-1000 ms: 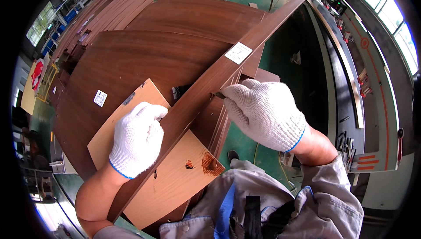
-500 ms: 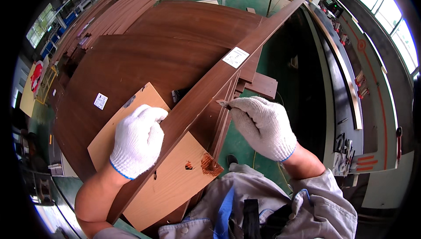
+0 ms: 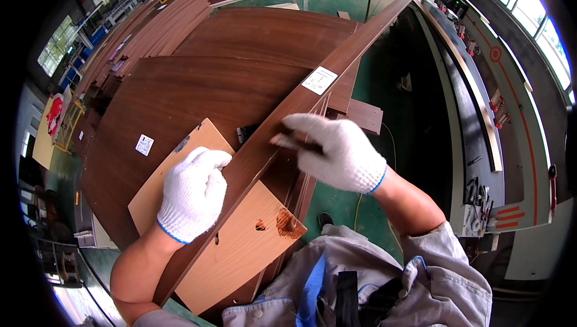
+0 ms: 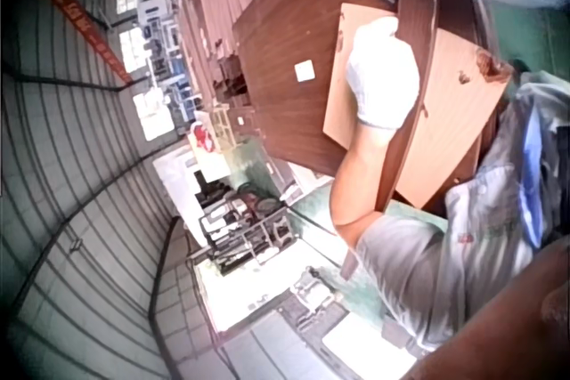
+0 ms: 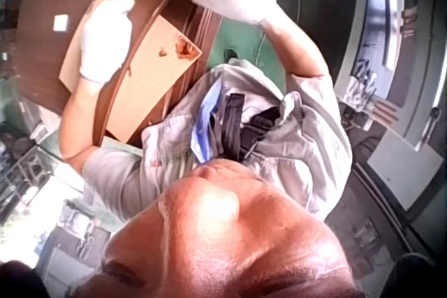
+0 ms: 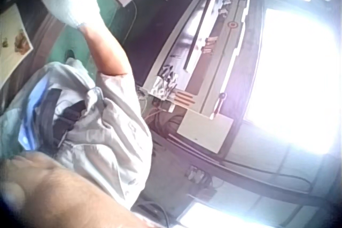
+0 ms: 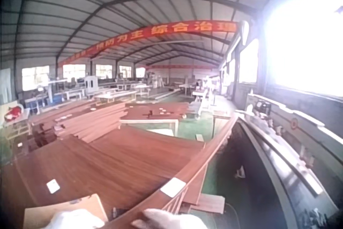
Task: The person repairs wooden panels by applying a dark filler from a tube onto a small board, then uses a small spatula to spread the filler into cracks and holes on the edges of long wooden planks.
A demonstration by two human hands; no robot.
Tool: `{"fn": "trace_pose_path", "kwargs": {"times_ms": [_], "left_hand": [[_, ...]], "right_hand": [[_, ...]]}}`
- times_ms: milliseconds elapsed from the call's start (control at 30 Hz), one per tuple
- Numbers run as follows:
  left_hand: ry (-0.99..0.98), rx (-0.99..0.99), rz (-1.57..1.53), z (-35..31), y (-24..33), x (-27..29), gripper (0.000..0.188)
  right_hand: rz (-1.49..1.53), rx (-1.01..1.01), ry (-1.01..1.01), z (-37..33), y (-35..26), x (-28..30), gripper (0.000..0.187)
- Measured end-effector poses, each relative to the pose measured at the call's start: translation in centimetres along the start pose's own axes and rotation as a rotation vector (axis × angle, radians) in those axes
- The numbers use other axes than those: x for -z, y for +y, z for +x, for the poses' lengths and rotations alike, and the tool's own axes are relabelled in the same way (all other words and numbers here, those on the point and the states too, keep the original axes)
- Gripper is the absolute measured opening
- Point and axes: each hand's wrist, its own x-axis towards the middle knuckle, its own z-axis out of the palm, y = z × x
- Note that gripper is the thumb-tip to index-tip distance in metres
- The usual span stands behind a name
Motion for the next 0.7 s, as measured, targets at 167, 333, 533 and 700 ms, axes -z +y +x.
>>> {"fn": "trace_pose_path", "kwargs": {"times_ms": [167,333,533,700], "left_hand": [[0.003,0.011,0.021,-0.1,0.0,0.0,0.021],[-0.009,0.016,-0.011,-0.2,-0.1,-0.1,0.021],[-0.003,-0.025,0.021,-0.3,-1.0,-0.3,0.021],[-0.010,-0.001,-0.004,-0.2,-1.0,-0.3,0.023]], "right_hand": [[0.450,0.020,-0.326,-1.8,-3.1,1.3,0.027],[0.491,-0.319,-0.069,-3.9,-1.0,0.8,0.021],[0.693,-0.605,0.056,-6.9,2.9,-1.7,0.017],[0.789,-0.597,0.029,-8.9,2.9,-3.3,0.020]]}}
